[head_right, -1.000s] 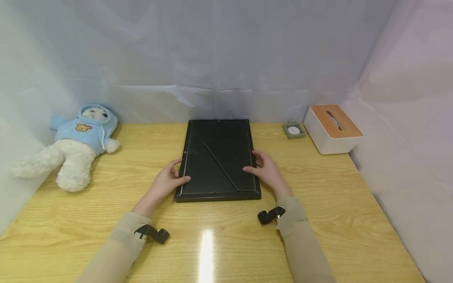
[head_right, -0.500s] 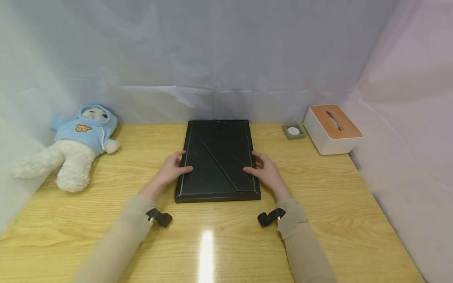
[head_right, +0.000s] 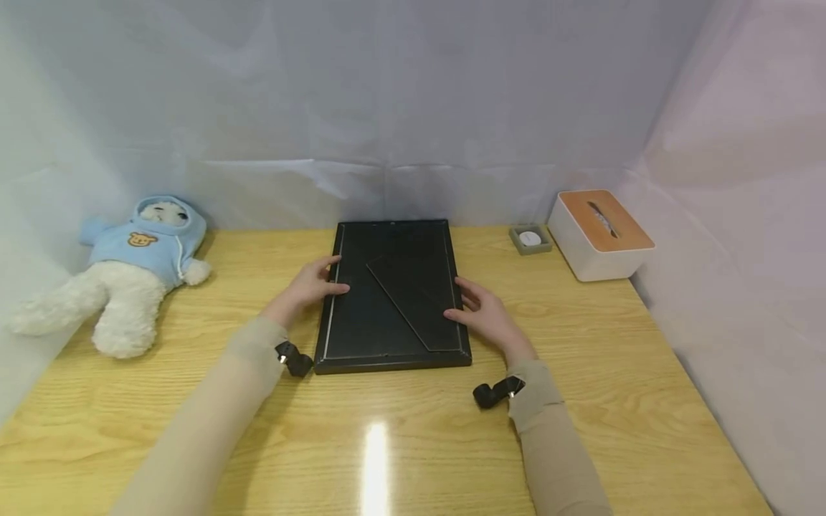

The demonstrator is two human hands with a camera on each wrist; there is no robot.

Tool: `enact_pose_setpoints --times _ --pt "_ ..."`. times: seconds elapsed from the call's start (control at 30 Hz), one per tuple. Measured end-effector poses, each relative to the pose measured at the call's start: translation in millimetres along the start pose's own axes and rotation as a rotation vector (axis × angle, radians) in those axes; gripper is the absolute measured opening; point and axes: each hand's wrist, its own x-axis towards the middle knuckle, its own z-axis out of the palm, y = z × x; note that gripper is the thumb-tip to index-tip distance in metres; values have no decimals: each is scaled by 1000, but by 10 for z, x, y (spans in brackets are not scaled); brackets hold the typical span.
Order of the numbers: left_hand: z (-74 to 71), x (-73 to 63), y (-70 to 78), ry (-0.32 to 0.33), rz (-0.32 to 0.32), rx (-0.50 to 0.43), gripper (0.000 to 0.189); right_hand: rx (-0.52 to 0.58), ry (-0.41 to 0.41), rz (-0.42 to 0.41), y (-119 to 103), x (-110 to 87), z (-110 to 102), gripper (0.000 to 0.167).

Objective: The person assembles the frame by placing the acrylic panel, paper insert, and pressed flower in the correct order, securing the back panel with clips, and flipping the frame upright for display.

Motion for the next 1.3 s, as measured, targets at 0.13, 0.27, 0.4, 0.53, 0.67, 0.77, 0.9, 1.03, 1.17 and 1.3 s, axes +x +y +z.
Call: enact_pose_setpoints --times 0.13,0.27,0.4,0.53,0.67,0.77,0.9,1.03,1.17,1.3 --pt "-19 28 20 -21 -36 -14 75 53 -73 6 3 -27 -59 79" --pt "-28 24 45 -15 -68 -114 81 63 -103 9 9 -26 -80 79" --pt "-38 23 64 -26 -86 -159 85 56 -104 12 15 -22 -84 80" --pt "-41 23 73 -34 -93 -141 83 63 -101 15 18 -26 -80 80" --pt "-37 23 69 -22 -102 -155 82 72 -103 21 30 -26 -82 80" --pt "-39 29 60 -21 -93 -150 82 71 -109 26 41 -18 -87 79" --pt "-64 40 47 -39 -96 -114 81 67 -117 30 4 -13 -88 78" --pt "-90 31 75 -60 -113 -91 81 56 -137 27 -154 -63 -84 77" --pt "-103 8 119 -71 -124 -105 81 44 -151 29 -270 -110 -84 77" --pt "-104 0 142 -82 -126 -88 81 42 -152 36 -295 -122 -83 77"
